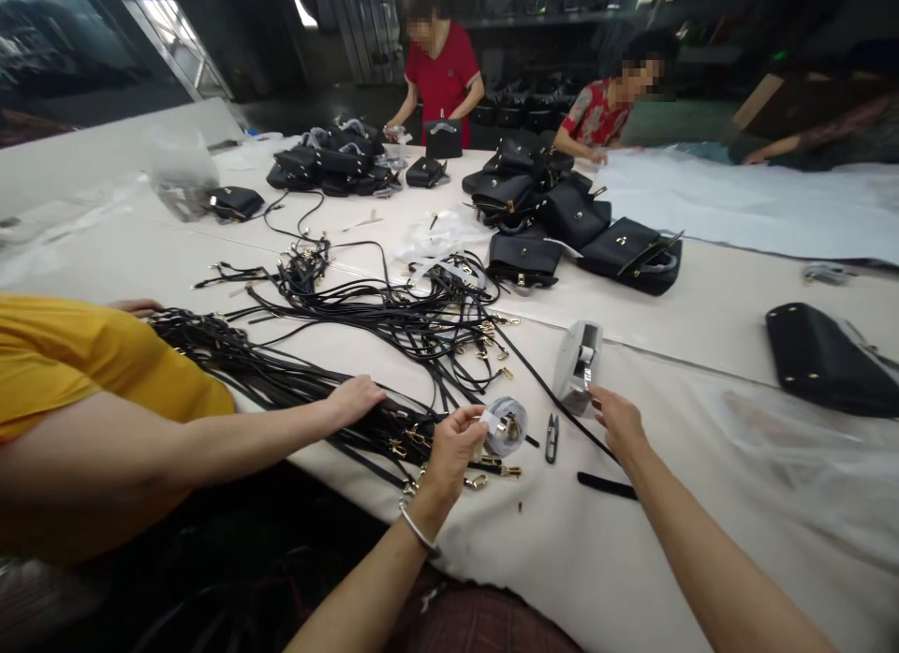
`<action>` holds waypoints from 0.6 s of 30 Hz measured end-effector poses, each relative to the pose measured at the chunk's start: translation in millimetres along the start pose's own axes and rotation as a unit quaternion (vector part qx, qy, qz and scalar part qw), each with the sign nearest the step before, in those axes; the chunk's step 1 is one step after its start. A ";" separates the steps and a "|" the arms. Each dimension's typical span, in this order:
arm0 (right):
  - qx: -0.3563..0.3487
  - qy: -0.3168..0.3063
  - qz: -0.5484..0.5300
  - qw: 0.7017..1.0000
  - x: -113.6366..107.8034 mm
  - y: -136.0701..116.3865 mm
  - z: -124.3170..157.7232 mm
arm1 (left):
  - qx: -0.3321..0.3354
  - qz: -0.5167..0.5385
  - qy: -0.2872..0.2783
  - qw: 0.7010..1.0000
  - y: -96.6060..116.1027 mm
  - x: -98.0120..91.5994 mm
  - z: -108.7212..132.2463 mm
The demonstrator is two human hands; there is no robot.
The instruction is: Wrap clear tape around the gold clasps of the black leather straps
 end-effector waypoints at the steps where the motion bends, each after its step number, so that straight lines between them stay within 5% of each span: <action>1: 0.009 0.017 -0.002 1.000 3.3 3.8 -0.6 | -0.008 0.006 -0.001 1.000 -0.4 -1.5 -2.1; 12: 0.011 0.112 -0.043 0.993 10.4 10.4 2.5 | -0.060 0.040 -0.036 0.997 -0.2 5.7 -21.5; 18: 0.018 0.124 -0.018 0.992 -0.1 39.2 19.3 | -0.092 0.052 -0.086 0.991 1.4 10.2 -34.9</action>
Point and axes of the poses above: each hand's wrist, its own z-axis away from the middle knuckle, its own x-axis out of the palm, y = z × x, the point moved 5 cm from there along -z, towards the middle knuckle, and after that the axes turned 6 degrees about -z, right-handed, at the moved point
